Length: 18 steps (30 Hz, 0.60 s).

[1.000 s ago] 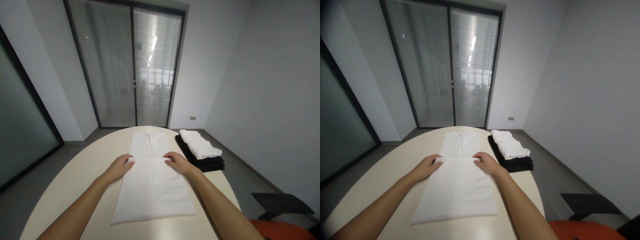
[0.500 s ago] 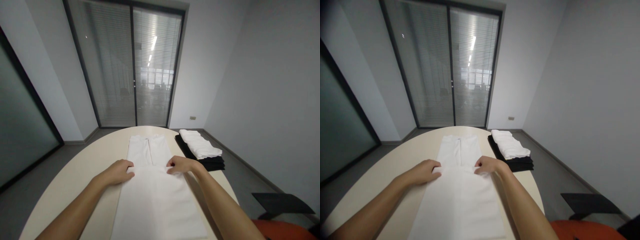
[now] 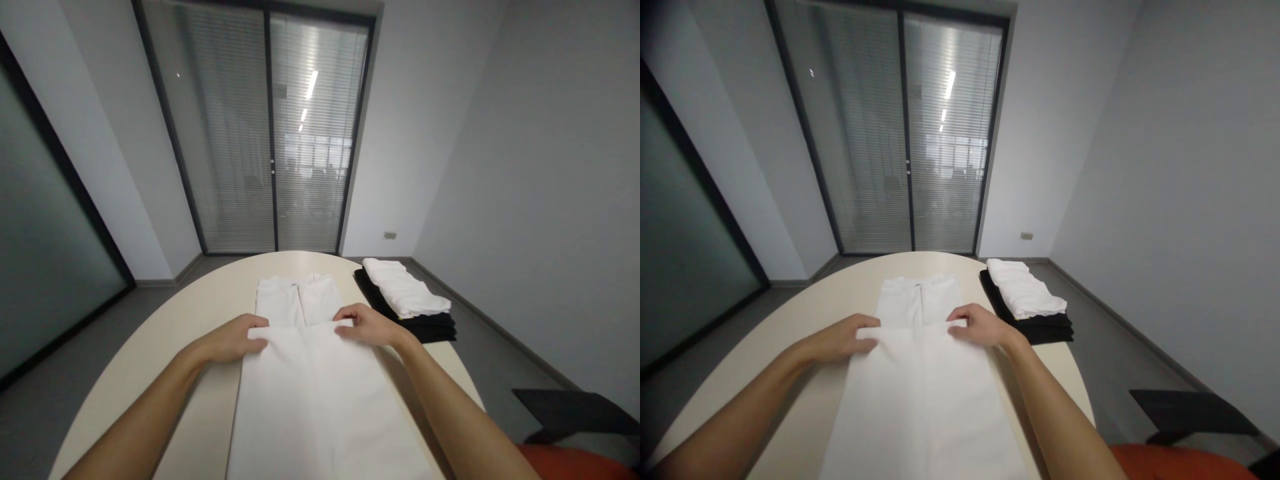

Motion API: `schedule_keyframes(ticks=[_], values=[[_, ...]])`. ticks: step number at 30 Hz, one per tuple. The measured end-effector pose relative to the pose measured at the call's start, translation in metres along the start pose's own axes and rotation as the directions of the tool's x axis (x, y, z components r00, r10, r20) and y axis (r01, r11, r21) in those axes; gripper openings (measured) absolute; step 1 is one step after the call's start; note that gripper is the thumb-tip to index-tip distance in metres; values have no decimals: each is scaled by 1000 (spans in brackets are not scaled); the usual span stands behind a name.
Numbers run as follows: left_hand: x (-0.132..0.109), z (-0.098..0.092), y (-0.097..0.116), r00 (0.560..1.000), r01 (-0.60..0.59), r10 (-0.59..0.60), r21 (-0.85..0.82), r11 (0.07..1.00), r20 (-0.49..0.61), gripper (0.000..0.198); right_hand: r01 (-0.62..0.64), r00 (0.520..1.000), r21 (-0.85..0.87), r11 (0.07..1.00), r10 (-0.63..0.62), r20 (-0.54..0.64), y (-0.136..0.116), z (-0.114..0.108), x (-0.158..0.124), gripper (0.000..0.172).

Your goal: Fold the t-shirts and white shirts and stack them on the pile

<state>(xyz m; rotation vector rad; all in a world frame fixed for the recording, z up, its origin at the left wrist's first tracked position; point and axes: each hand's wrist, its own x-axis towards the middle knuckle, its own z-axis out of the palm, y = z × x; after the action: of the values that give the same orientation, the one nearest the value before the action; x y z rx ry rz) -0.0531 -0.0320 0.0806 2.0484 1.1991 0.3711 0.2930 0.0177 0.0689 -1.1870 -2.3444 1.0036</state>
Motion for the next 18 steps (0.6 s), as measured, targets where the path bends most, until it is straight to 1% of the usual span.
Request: schedule_keyframes(ticks=[2,3,4,6,8,9,11,13,14,15,16,18], values=[[4,2,-10,987,32,-31,0,999,-156,33,66,980,-117,991,-86,-181,7,7,6,28],[6,5,-16,975,50,-45,17,999,-220,36,84,964,-173,981,-124,-237,11,12,9,27],[10,9,-22,962,63,-49,46,997,-268,37,95,952,-221,971,-153,-264,15,16,12,27],[16,16,-32,945,77,-35,116,990,-325,37,98,950,-284,954,-175,-260,22,24,16,27],[20,21,-38,934,92,-32,154,984,-356,37,78,957,-320,944,-161,-242,27,28,19,27],[21,22,-39,932,101,-40,152,983,-361,37,56,961,-333,941,-141,-237,28,28,20,27],[21,21,-39,943,111,-63,131,985,-326,35,-7,975,-327,945,-66,-212,26,24,20,30],[18,18,-35,965,109,-77,114,988,-251,32,-77,992,-278,958,46,-117,21,15,17,34],[17,17,-32,977,105,-82,107,989,-198,30,-115,993,-244,963,109,-38,16,10,14,36],[15,15,-29,986,102,-87,101,990,-144,29,-150,985,-215,965,166,56,12,6,11,36],[13,14,-25,992,101,-92,95,990,-91,28,-176,966,-198,964,208,155,7,2,8,34],[10,15,-19,996,91,-93,89,992,17,27,-196,911,-190,962,250,329,-3,-3,2,29]])
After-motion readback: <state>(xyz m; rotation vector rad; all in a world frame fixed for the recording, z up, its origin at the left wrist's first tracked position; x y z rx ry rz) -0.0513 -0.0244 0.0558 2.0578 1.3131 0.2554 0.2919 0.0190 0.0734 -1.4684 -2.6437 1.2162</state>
